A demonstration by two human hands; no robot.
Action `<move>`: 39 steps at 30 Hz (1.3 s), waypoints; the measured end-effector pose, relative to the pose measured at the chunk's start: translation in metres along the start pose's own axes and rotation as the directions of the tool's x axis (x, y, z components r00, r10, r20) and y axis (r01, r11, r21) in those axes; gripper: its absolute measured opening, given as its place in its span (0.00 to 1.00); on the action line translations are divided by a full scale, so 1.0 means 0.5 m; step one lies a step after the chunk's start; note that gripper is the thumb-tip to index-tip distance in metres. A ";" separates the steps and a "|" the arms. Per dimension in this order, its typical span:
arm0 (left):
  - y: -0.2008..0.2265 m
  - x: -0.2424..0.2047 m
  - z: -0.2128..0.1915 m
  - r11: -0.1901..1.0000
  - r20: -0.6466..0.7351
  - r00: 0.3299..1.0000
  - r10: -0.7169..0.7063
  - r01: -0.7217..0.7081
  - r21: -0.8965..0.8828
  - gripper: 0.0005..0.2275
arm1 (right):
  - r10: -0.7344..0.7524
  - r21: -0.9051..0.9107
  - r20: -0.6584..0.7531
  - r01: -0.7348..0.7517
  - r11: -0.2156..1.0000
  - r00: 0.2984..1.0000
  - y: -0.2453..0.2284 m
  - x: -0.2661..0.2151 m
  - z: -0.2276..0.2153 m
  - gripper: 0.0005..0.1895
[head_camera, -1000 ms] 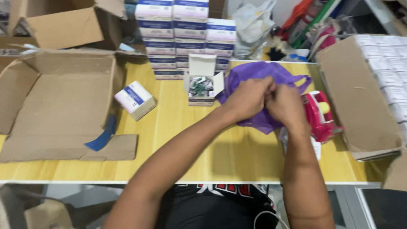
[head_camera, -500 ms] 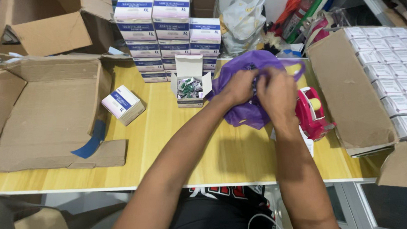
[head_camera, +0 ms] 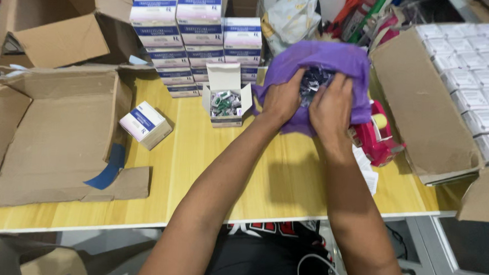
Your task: The person opens a small white box and places multiple individually wrapped items into it from a purple bag. The person then closes the box and sets it aside. The person repeats this process with another box.
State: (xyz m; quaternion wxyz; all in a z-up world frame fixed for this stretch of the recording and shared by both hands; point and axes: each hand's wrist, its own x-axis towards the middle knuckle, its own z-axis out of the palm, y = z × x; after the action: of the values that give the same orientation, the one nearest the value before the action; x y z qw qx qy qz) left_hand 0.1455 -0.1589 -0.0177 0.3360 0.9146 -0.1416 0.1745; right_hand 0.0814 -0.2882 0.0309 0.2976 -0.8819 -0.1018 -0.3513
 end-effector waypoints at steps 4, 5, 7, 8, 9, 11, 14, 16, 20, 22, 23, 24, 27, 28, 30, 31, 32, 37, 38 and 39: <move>0.005 -0.019 0.003 0.984 -0.057 0.996 0.075 -0.065 0.164 0.26 | -0.107 -0.073 -0.107 0.100 0.992 0.988 -0.004 -0.009 -0.013 0.30; 0.004 -0.024 0.000 0.994 0.035 0.999 0.019 -0.023 0.103 0.25 | -0.114 -0.091 -0.099 0.105 0.990 0.989 0.001 -0.010 -0.010 0.29; 0.005 -0.024 -0.012 0.997 0.223 0.972 -0.070 0.074 -0.008 0.23 | -0.048 -0.104 -0.015 0.046 0.994 0.999 0.018 -0.007 -0.002 0.24; 0.006 -0.025 -0.020 0.999 0.258 0.966 -0.011 0.002 0.033 0.23 | 0.025 -0.104 0.062 -0.018 0.994 0.998 0.027 -0.003 0.005 0.21; 0.007 -0.029 -0.026 0.995 0.296 0.954 0.042 -0.066 0.070 0.24 | 0.096 -0.109 0.144 -0.080 0.991 0.985 0.036 -0.002 0.012 0.18; 0.010 -0.027 -0.035 0.983 0.356 0.931 0.077 -0.131 0.130 0.23 | 0.203 -0.188 0.365 -0.142 0.972 0.908 0.048 -0.002 0.031 0.15; 0.008 -0.017 -0.030 0.973 0.376 0.922 0.087 -0.159 0.166 0.20 | 0.124 -0.124 0.433 -0.077 0.989 0.893 0.068 -0.007 0.028 0.17; -0.004 -0.012 -0.020 0.963 0.315 0.933 0.174 -0.228 0.145 0.22 | 0.076 -0.086 0.439 -0.042 0.995 0.895 0.073 -0.016 0.014 0.19; -0.022 -0.008 -0.003 0.975 0.204 0.963 0.178 -0.200 0.096 0.14 | 0.138 -0.126 0.469 -0.089 0.988 0.872 0.060 -0.016 -0.014 0.19; -0.017 -0.016 0.008 0.982 0.153 0.973 0.175 -0.183 0.039 0.14 | 0.151 -0.150 0.464 -0.091 0.985 0.873 0.048 -0.016 -0.019 0.18; -0.010 -0.018 0.010 0.980 0.106 0.976 0.189 -0.193 0.036 0.14 | 0.147 -0.164 0.462 -0.078 0.983 0.874 0.043 -0.013 -0.021 0.17; 0.000 -0.019 0.011 0.978 0.058 0.978 0.202 -0.204 0.033 0.13 | 0.142 -0.179 0.461 -0.065 0.982 0.876 0.038 -0.011 -0.024 0.17; 0.028 -0.036 -0.009 0.986 0.022 0.986 0.163 -0.164 0.014 0.13 | 0.056 -0.107 0.405 -0.014 0.994 0.912 0.022 -0.006 -0.034 0.17; 0.034 -0.048 -0.020 0.991 0.027 0.990 0.136 -0.136 0.003 0.14 | 0.072 -0.104 0.414 -0.032 0.994 0.907 0.015 -0.008 -0.033 0.16; 0.046 -0.064 -0.041 0.994 -0.009 0.995 0.103 -0.103 -0.033 0.19 | 0.121 -0.121 0.409 -0.077 0.990 0.905 0.008 -0.012 -0.041 0.13; 0.053 -0.070 -0.048 0.994 -0.026 0.995 0.092 -0.093 -0.055 0.22 | 0.110 -0.091 0.385 -0.081 0.993 0.917 0.003 -0.013 -0.043 0.13; 0.057 -0.076 -0.054 0.994 -0.016 0.999 0.049 -0.050 -0.099 0.21 | 0.099 -0.060 0.360 -0.083 0.995 0.928 -0.001 -0.015 -0.045 0.13; 0.049 -0.071 -0.038 0.950 -0.131 0.991 -0.025 -0.017 -0.310 0.19 | 0.126 0.007 0.365 -0.138 0.990 0.922 -0.010 -0.007 -0.053 0.15; 0.039 -0.069 -0.026 0.939 -0.080 0.993 -0.088 0.056 -0.339 0.19 | 0.127 0.004 0.377 -0.139 0.990 0.917 -0.009 -0.008 -0.052 0.15; 0.027 -0.065 -0.013 0.921 -0.018 0.989 -0.146 0.129 -0.367 0.19 | 0.139 -0.005 0.388 -0.149 0.989 0.911 -0.005 -0.009 -0.050 0.14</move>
State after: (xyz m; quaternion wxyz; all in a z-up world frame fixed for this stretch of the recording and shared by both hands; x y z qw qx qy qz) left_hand 0.1097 -0.1600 -0.0188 0.5145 0.8398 -0.0995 0.1415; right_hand 0.0633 -0.3010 0.0434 0.3074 -0.9352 -0.0976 -0.1461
